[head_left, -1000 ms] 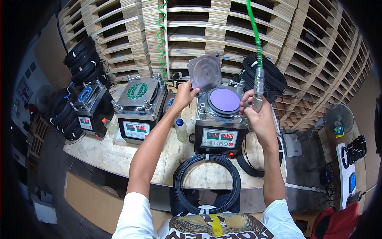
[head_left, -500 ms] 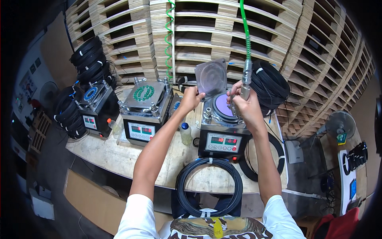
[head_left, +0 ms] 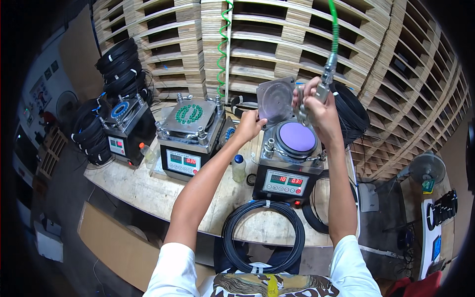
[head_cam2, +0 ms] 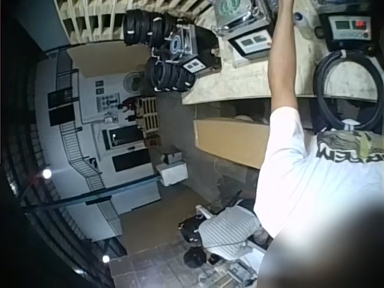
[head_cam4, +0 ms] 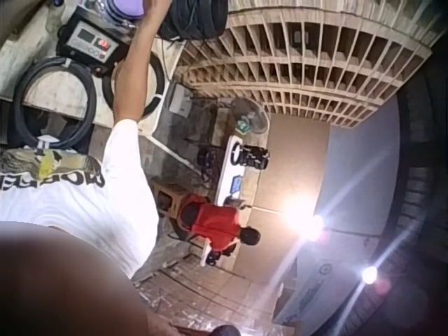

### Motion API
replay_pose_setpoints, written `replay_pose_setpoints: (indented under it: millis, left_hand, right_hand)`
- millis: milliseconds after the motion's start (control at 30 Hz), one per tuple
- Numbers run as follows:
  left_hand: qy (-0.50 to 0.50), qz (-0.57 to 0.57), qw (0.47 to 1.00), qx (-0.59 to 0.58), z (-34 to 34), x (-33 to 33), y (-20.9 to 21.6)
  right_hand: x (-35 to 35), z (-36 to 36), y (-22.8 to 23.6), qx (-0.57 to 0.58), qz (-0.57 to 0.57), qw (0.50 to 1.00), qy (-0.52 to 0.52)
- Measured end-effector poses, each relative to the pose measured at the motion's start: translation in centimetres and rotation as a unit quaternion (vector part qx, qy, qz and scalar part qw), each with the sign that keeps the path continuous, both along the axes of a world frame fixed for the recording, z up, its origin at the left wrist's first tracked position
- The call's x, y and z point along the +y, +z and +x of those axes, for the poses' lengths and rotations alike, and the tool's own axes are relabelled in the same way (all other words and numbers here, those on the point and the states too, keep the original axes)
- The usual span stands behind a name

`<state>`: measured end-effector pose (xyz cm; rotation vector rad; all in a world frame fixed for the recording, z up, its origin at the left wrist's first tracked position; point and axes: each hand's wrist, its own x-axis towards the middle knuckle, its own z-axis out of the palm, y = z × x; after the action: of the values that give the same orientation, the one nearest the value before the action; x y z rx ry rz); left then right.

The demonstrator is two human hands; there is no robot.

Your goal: Manually position cable connectors into industrial heat-press machines for sealing or molding.

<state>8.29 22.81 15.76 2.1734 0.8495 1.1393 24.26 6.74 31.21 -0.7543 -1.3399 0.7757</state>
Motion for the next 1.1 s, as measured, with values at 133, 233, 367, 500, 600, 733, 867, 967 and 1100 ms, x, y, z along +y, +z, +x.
replay_pose_setpoints:
  millis: [133,233,367,500,600,733,867,967,1100]
  left_hand:
    - [0.008,-0.016,1.000,0.011,0.3,0.4,0.3]
    - [0.009,-0.017,1.000,0.007,-0.1,0.4,0.0]
    - [-0.002,-0.039,0.999,-0.003,0.1,0.1,0.4]
    - [0.001,-0.045,0.999,0.011,0.2,-0.3,0.8]
    - [0.007,-0.054,0.998,0.010,0.1,-0.1,0.3]
    - [-0.009,-0.061,0.998,-0.007,0.2,0.0,0.0]
    - [-0.004,-0.067,0.998,0.010,0.1,0.9,-0.5]
    - [0.012,-0.028,0.999,-0.009,-0.2,0.6,-0.2]
    - [0.157,0.133,0.974,-0.096,-0.1,-2.6,2.8]
  right_hand:
    - [0.9,1.2,-2.1,-0.143,0.046,0.972,-0.180]
    - [-0.5,0.6,-2.6,-0.106,-0.017,0.985,-0.139]
    - [-1.5,0.1,-3.2,-0.082,-0.035,0.985,-0.144]
    - [-1.6,-0.4,-2.8,-0.089,-0.030,0.982,-0.164]
    - [-1.4,-0.5,-3.1,-0.085,-0.047,0.985,-0.140]
    - [-2.1,-0.1,-3.0,-0.035,-0.056,0.987,-0.146]
    - [-2.8,1.4,-2.7,-0.105,-0.071,0.977,-0.174]
    - [-3.8,3.0,-1.8,-0.099,-0.033,0.976,-0.191]
    - [-6.5,5.8,-1.4,-0.101,-0.119,0.967,-0.201]
